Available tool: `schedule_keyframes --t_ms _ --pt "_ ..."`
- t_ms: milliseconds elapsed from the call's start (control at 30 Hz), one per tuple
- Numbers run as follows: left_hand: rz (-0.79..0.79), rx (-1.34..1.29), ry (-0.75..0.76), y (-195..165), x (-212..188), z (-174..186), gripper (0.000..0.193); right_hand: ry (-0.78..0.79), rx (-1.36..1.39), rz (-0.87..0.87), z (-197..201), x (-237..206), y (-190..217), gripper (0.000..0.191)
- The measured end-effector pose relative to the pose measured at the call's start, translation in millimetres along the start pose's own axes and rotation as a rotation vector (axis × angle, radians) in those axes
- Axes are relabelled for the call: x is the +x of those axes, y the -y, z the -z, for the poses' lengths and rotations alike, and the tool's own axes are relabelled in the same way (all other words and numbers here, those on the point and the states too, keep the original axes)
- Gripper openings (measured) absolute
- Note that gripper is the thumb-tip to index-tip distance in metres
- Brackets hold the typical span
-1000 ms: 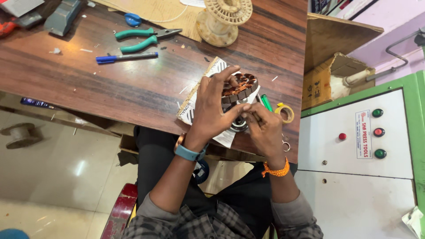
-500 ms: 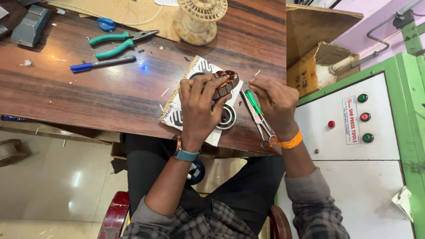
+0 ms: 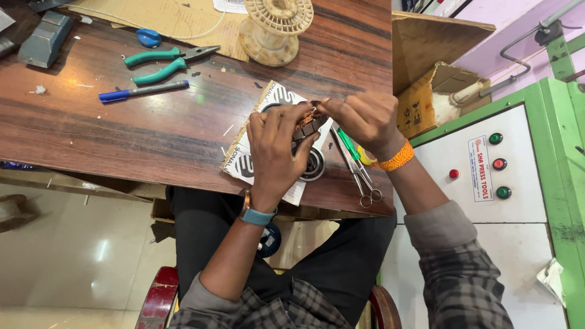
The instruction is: The person sits at a workbench and winds copper wire around the slots of a motor armature, pressing and feeding the wire by hand while turning the armature to work around its circumference. They occasionally reposition the armature on a bearing-like base and continue winding the coils.
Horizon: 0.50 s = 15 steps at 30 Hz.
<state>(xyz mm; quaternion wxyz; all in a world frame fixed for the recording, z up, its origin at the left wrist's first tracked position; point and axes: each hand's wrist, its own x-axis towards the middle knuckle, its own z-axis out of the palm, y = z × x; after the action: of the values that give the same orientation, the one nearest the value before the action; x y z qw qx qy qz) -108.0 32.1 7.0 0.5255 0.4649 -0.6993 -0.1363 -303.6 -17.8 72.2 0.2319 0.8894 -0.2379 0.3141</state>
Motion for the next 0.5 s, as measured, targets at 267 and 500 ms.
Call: schedule_keyframes --t_ms 267,500 --pt "0.361 -1.055 0.290 27.8 18.0 23.0 0.100 0.050 -0.020 0.112 -21.2 20.6 -12.1 0.019" --pt "0.321 -1.006 0.181 23.3 15.4 13.8 0.080 0.105 0.261 -0.096 -12.7 25.9 10.9 0.017"
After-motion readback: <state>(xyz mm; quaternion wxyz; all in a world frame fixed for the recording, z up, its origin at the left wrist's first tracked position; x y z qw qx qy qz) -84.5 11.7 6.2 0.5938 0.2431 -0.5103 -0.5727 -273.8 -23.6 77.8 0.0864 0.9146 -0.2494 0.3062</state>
